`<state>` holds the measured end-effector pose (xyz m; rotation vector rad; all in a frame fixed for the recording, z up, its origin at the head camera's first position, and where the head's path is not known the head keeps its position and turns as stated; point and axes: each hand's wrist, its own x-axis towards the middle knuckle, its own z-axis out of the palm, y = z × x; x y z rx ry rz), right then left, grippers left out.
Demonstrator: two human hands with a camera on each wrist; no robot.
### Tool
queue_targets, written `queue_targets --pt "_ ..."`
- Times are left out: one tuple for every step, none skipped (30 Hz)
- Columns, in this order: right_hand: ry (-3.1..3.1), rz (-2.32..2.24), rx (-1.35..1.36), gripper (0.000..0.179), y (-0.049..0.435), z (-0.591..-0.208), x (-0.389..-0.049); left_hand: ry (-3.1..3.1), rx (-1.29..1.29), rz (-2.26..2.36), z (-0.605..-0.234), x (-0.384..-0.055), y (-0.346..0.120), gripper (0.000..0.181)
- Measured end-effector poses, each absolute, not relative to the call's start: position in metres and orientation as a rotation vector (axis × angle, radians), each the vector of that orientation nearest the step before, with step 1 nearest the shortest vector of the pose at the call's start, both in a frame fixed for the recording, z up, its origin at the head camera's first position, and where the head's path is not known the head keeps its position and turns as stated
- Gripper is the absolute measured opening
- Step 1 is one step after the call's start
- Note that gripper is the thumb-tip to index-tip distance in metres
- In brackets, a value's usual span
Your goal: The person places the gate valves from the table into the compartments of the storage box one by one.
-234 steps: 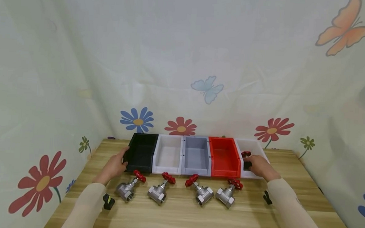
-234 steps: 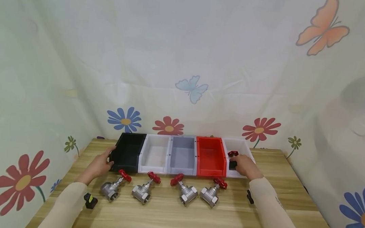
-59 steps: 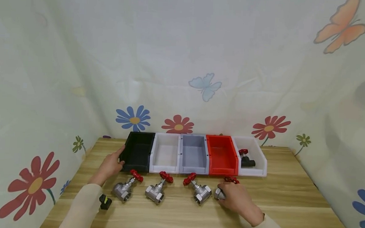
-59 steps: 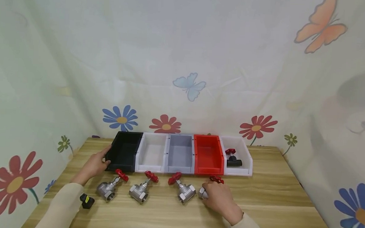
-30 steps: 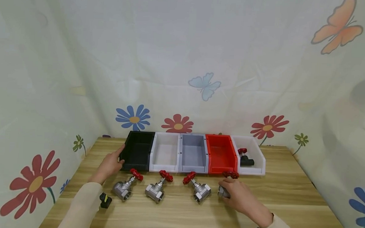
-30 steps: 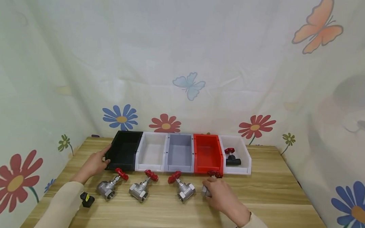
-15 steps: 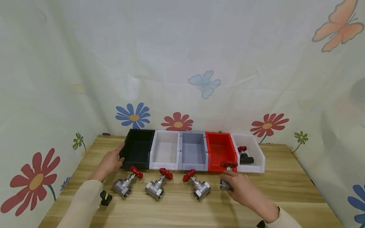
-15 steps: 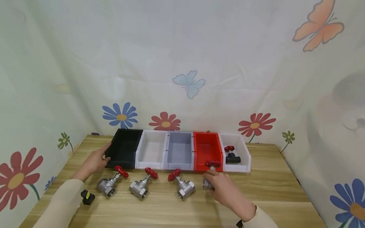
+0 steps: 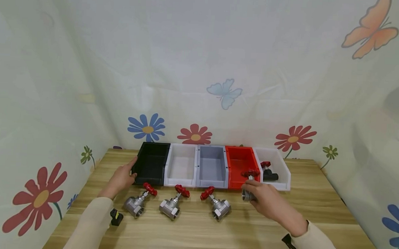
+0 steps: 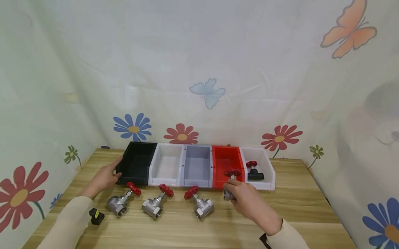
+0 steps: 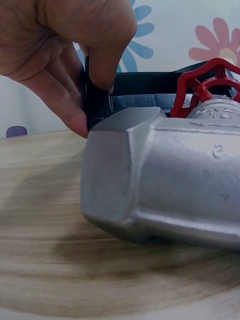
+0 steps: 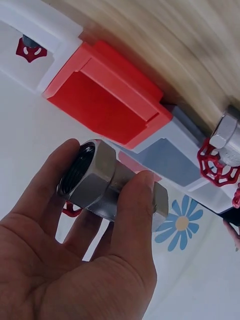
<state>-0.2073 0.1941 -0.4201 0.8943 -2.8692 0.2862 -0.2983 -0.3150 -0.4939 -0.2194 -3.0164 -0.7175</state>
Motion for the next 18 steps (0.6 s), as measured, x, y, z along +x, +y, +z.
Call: queue_targets --pt "-2.87 0.284 0.887 0.045 0.194 -0.419 -0.208 -3.017 -0.222 -0.717 -0.494 -0.298 -0.315 0.071" --pt "-2.865 0.276 0.879 0.045 0.194 -0.418 -0.209 -3.02 -0.219 -0.721 -0.494 -0.299 -0.315 0.071" --pt "-2.86 0.266 0.871 0.045 0.194 -0.417 -0.21 -3.019 -0.217 -0.722 -0.494 -0.299 -0.315 0.071" --pt "-2.856 0.26 0.863 0.045 0.194 -0.417 -0.211 -3.018 -0.213 -0.725 -0.495 -0.299 -0.315 0.071" --pt "-2.849 0.253 0.858 0.045 0.194 -0.416 -0.213 -3.013 -0.219 -0.723 -0.495 -0.3 -0.315 0.071" --pt "-2.843 0.247 0.853 0.044 0.195 -0.416 -0.214 -3.008 -0.225 -0.719 -0.495 -0.3 -0.315 0.071" --pt "-2.837 0.244 0.851 0.044 0.195 -0.415 -0.215 -3.005 -0.226 -0.716 -0.495 -0.3 -0.315 0.071" --pt "-2.83 0.241 0.85 0.044 0.195 -0.415 -0.216 -3.005 -0.221 -0.715 -0.496 -0.3 -0.315 0.071" --pt "-2.827 0.242 0.852 0.044 0.196 -0.415 -0.218 -3.005 -0.22 -0.715 -0.496 -0.299 -0.315 0.071" --pt "-2.822 0.243 0.856 0.045 0.196 -0.414 -0.219 -3.011 -0.218 -0.716 -0.497 -0.299 -0.315 0.072" --pt "-2.814 0.241 0.862 0.045 0.197 -0.414 -0.22 -3.014 -0.213 -0.714 -0.497 -0.299 -0.315 0.072" --pt "-2.809 0.245 0.867 0.045 0.197 -0.413 -0.221 -3.018 -0.208 -0.714 -0.497 -0.299 -0.315 0.072" --pt "-2.804 0.244 0.869 0.046 0.198 -0.413 -0.223 -3.019 -0.2 -0.717 -0.498 -0.299 -0.315 0.072" --pt "-2.797 0.242 0.871 0.046 0.198 -0.413 -0.224 -3.017 -0.201 -0.716 -0.498 -0.299 -0.315 0.072" --pt "-2.794 0.24 0.869 0.047 0.199 -0.412 -0.225 -3.014 -0.203 -0.715 -0.498 -0.299 -0.315 0.072" --pt "-2.791 0.239 0.865 0.047 0.199 -0.412 -0.227 -3.015 -0.205 -0.713 -0.498 -0.299 -0.315 0.072" --pt "-2.791 0.236 0.86 0.047 0.199 -0.411 -0.228 -3.01 -0.206 -0.709 -0.498 -0.3 -0.315 0.072" --pt "-2.795 0.233 0.852 0.047 0.199 -0.411 -0.23 -3.011 -0.204 -0.709 -0.498 -0.3 -0.316 0.072"
